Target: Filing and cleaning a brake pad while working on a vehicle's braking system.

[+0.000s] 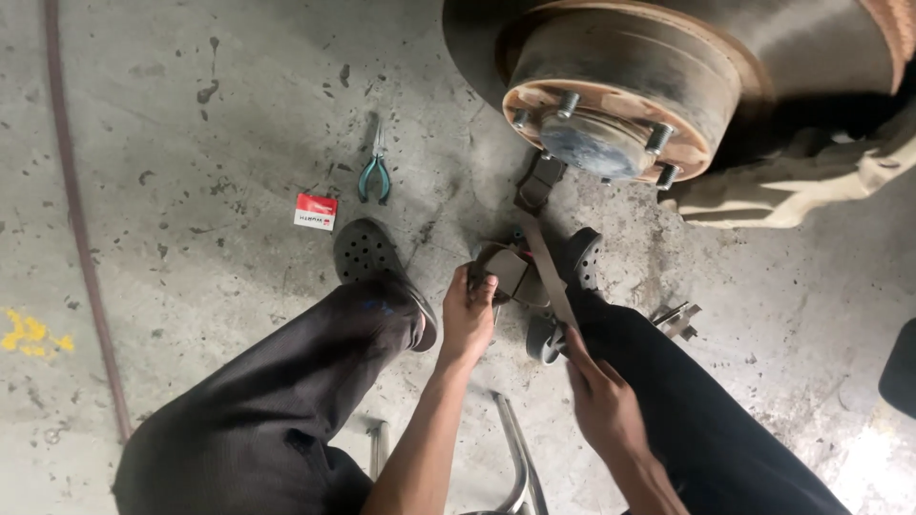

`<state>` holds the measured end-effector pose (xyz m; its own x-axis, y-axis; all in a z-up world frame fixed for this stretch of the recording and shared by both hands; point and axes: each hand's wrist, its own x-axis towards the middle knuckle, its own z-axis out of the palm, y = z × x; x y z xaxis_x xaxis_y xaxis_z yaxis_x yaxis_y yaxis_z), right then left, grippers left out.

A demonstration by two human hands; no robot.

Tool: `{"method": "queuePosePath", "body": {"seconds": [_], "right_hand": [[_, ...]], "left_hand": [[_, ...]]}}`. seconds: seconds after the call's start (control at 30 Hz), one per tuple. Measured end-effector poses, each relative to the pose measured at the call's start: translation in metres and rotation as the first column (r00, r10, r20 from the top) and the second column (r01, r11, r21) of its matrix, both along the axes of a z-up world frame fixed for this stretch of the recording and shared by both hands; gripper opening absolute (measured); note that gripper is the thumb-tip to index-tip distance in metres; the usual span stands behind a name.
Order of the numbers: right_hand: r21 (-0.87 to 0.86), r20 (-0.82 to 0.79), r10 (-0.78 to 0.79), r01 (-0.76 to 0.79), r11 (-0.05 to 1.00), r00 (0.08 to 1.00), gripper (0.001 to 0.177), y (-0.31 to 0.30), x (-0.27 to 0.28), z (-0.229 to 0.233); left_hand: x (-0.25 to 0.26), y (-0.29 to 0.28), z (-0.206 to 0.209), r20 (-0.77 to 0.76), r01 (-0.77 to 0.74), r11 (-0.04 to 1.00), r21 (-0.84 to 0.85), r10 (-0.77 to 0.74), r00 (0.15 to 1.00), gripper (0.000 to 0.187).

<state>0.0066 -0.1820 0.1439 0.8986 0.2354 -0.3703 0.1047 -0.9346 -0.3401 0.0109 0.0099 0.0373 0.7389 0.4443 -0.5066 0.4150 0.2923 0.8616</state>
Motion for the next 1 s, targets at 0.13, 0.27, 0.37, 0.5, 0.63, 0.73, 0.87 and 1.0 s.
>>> {"method": "queuePosePath", "body": {"seconds": [0.13, 0.27, 0.37, 0.5, 0.63, 0.73, 0.87, 1.0], "right_hand": [[0.155, 0.185, 0.095, -0.125, 0.98, 0.978, 0.052, 0.041, 0.017, -0.028], [0.26, 0.148, 0.038, -0.075, 0.963, 0.988, 0.05, 0.006, -0.011, -0.036], [0.129, 0.082, -0.098, 0.087, 0.988, 0.992, 0.049, -0.012, -0.021, -0.034], [0.389, 0.206, -0.027, -0.056, 0.919, 0.978, 0.048, 0.048, -0.011, -0.05], [0.126, -0.023, -0.167, 0.169, 0.978, 0.986, 0.047, 0.049, -0.012, -0.018], [-0.004, -0.157, -0.335, 0.339, 0.941, 0.929, 0.05, 0.048, -0.019, -0.005], [0.417, 0.208, -0.146, 0.048, 0.908, 0.967, 0.049, 0.061, -0.013, -0.033], [0.228, 0.012, -0.187, 0.179, 0.957, 0.982, 0.056, 0.065, -0.018, -0.002]], "left_hand": [[-0.006, -0.005, -0.024, 0.18, -0.022, 1.0, 0.003, 0.021, 0.983, 0.038], [-0.009, -0.009, -0.048, 0.175, -0.065, 0.994, -0.085, 0.079, 0.981, 0.037], [-0.003, -0.006, -0.024, -0.045, 0.065, 0.995, 0.081, -0.062, 0.997, 0.035], [-0.003, -0.007, -0.003, -0.068, 0.106, 0.993, 0.051, -0.103, 0.992, 0.034], [-0.008, -0.009, -0.029, 0.171, -0.071, 0.996, 0.047, 0.062, 0.983, 0.03], [-0.01, -0.004, -0.011, 0.074, -0.01, 0.996, 0.083, 0.004, 0.997, 0.029], [-0.009, -0.024, -0.015, 0.083, 0.053, 0.962, 0.268, -0.077, 0.994, 0.031], [-0.01, -0.025, 0.0, 0.181, -0.073, 0.997, -0.028, 0.076, 0.981, 0.028]]}}
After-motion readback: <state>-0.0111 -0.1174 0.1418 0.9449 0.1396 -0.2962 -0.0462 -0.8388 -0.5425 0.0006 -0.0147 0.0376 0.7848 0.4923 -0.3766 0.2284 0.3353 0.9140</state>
